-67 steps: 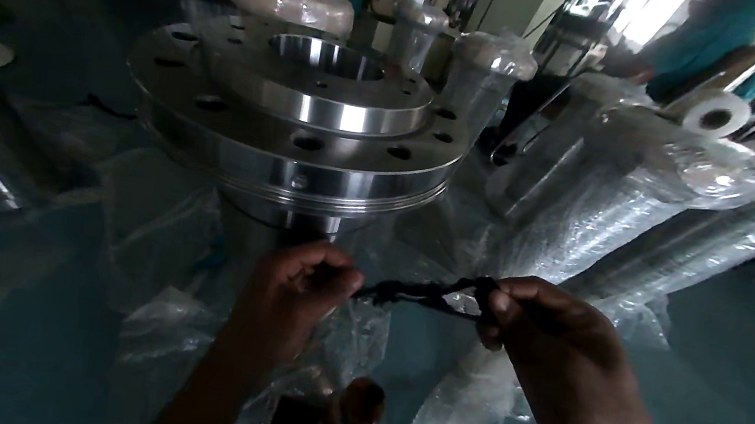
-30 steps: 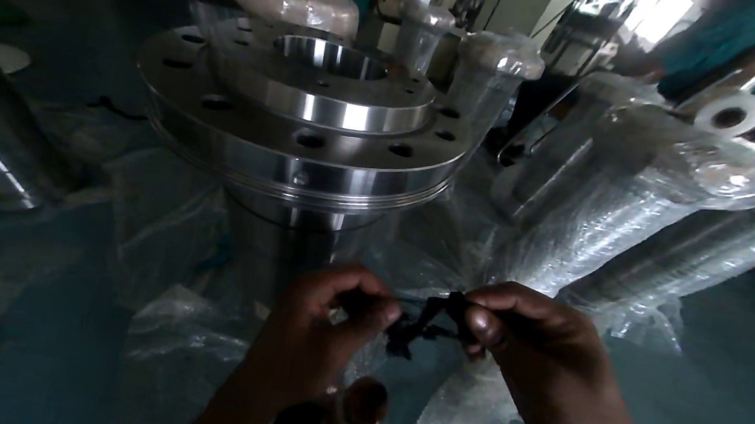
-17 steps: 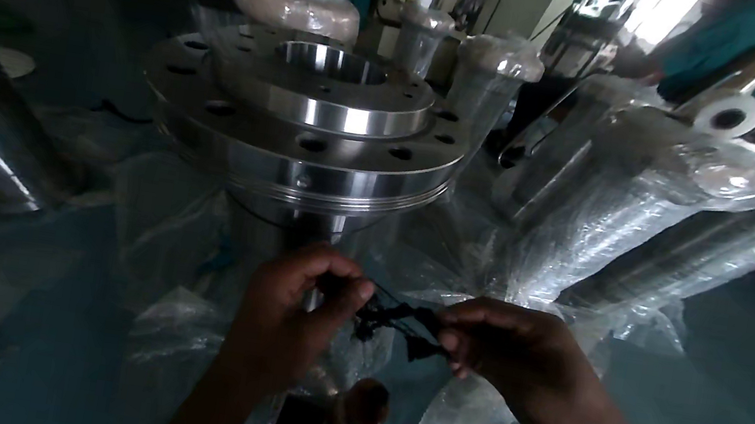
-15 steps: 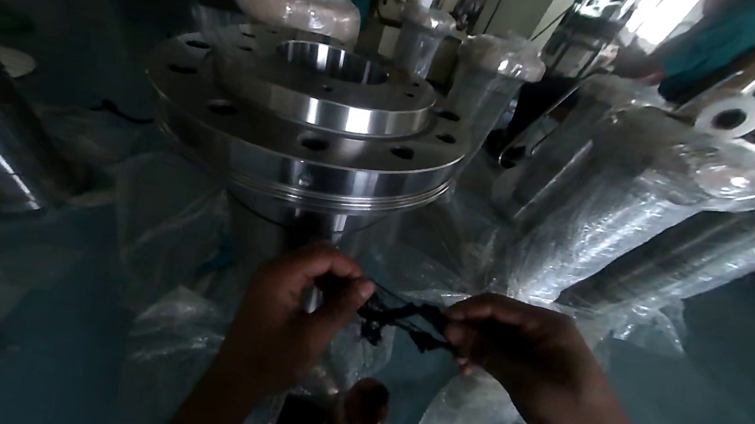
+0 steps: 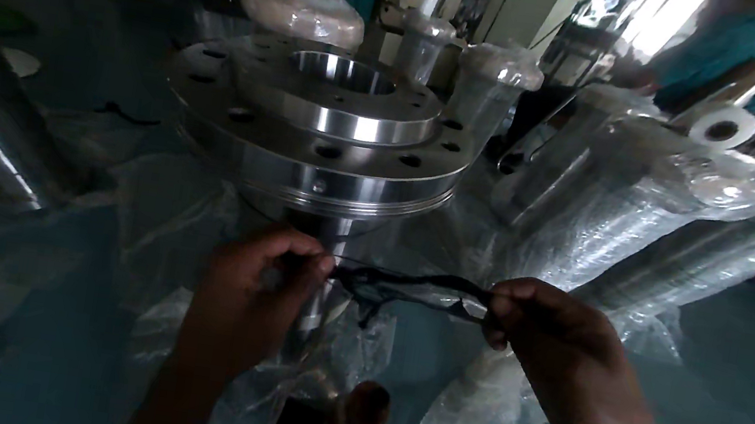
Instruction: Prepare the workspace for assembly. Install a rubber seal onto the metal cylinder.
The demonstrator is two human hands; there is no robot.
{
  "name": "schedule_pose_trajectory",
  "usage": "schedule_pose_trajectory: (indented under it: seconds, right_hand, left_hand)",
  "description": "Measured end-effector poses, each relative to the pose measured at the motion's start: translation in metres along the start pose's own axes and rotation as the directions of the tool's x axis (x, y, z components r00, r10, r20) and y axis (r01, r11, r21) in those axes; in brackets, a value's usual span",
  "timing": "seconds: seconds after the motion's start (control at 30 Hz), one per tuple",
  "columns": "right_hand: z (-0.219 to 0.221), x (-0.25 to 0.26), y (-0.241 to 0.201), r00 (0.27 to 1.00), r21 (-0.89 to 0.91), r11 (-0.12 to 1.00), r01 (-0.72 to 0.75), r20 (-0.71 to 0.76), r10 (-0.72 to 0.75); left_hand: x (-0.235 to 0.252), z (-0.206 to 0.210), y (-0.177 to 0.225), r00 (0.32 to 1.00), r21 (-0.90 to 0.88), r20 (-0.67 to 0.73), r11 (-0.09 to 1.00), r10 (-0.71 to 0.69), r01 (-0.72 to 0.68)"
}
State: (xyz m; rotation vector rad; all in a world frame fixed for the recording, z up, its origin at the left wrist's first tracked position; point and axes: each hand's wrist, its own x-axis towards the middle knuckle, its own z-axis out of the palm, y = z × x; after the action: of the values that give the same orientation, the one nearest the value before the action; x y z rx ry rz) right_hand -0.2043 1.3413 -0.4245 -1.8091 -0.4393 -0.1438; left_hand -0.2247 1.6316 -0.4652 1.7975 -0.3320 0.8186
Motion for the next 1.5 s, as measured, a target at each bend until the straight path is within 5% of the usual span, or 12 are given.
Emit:
schedule_pose_trajectory:
  seconds: [0.97,1.1,1.27,1.5]
  right_hand:
    - [0.0,-0.008,-0.005,0.996,0.09,0.996,0.014,0.084,-0.022]
    - [-0.001,-0.005,-0.002,0.996,0.156,0.987,-0.035,0.089,0.022]
    - [0.015,-0.007,0.001,0.961,0.249,0.966,-0.067,0.275,-0.004]
    - [0.033,-0.012,-0.004,0.944,0.298,0.945,-0.133,0.329,0.029]
  left_hand:
    - [0.009,-0.041,-0.039,0.967,0.29,-0.254,0.952,-0.02,0.096]
    - [0.006,-0.038,-0.013,0.99,0.08,-0.057,0.988,-0.127,0.132]
    - [0.0,-0.011,0.008,0.975,-0.292,0.168,0.938,-0.142,0.187]
    - [-0.009,0.022,0.014,0.865,-0.679,0.456,0.546,-0.211,0.491]
